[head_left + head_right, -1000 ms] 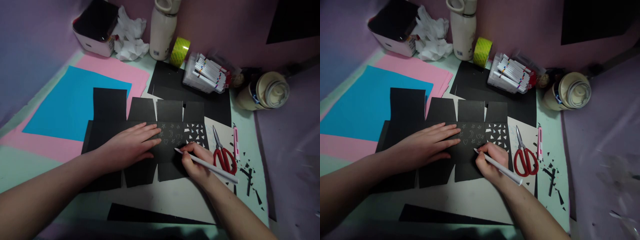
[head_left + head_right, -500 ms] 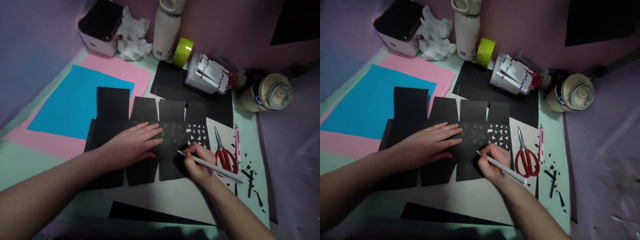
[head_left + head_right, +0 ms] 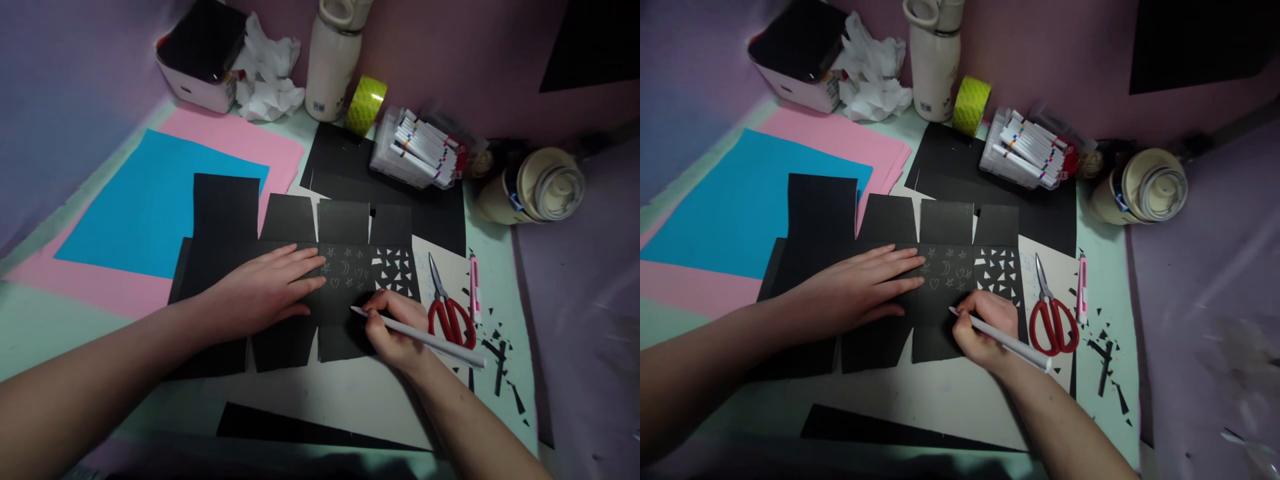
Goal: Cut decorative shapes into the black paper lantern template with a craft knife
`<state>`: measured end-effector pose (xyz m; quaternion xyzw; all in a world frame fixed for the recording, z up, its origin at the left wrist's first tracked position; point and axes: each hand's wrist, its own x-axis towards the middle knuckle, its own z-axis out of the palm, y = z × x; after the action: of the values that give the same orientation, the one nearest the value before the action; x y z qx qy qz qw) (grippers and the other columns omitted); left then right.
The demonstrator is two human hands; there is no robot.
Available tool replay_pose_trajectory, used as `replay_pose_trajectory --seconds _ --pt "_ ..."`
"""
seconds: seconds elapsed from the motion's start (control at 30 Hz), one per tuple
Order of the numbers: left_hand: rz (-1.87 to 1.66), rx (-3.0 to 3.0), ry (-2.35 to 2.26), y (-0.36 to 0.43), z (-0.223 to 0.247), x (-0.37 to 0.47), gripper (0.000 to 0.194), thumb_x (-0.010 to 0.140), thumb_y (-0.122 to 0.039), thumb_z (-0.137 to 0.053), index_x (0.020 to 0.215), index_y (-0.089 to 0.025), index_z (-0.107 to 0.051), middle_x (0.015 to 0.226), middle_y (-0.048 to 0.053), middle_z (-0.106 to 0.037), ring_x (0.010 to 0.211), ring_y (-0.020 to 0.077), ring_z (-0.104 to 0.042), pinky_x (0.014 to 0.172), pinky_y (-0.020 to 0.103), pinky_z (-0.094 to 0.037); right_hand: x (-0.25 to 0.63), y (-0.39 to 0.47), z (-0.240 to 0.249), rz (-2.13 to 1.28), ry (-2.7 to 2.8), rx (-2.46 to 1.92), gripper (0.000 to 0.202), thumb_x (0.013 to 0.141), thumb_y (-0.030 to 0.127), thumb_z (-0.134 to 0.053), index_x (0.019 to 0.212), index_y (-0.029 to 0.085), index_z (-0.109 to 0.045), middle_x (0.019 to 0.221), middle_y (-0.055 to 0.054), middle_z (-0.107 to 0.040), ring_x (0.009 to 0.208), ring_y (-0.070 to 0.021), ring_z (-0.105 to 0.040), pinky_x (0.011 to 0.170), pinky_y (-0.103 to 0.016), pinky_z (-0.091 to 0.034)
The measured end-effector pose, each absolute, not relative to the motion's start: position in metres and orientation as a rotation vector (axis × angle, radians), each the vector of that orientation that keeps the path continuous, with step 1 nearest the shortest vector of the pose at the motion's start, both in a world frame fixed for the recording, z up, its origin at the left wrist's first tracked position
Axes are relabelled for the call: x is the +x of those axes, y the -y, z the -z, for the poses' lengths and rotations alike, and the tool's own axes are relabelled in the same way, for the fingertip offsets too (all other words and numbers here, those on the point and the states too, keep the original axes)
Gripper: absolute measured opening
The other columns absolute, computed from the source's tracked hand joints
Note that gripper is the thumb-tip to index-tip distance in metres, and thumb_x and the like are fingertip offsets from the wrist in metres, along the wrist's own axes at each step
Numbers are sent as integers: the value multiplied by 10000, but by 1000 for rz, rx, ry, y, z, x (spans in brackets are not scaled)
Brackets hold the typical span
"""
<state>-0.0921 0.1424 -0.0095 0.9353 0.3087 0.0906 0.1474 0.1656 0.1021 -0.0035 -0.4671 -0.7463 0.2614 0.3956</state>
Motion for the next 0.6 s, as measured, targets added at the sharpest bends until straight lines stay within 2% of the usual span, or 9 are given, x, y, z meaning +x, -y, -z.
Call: replay_pose_trajectory --seconds 0.17,0.3,0.43,0.6 --pt "-269 2688 -884 -144 9 -93 435 937 -400 -581 1329 -213 -562 1505 107 -447 1408 275 -392 1178 478 -291 172 -98 9 -478 1667 -1060 171 792 95 -546 865 215 -643 687 -10 -616 616 -162 -591 549 -321 -490" --pt "-318 2660 -916 -149 8 -96 403 959 -394 -544 1318 -214 -576 1483 93 -480 1395 252 -414 1185 456 -289 175 -101 7 -383 1666 -1070 236 809 102 -565 983 237 -650 758 -19 -636 687 -183 -614 609 -353 -510" --pt "-329 2677 -913 -152 9 -97 358 972 -363 -524 1286 -210 -603 1451 88 -518 1383 250 -432 1180 465 -298 175 -104 3 -324 1676 -1155 286 791 76 -629 1010 258 -661 854 -27 -628 758 -180 -612 657 -346 -512" --pt "-322 2725 -874 -152 10 -98 336 991 -320 -490 1294 -218 -593 1455 91 -512 1384 250 -432 1166 483 -311 174 -108 3 -351 1651 -1200 291 808 68 -641 1008 271 -697 882 -26 -624 782 -171 -613 678 -334 -511"
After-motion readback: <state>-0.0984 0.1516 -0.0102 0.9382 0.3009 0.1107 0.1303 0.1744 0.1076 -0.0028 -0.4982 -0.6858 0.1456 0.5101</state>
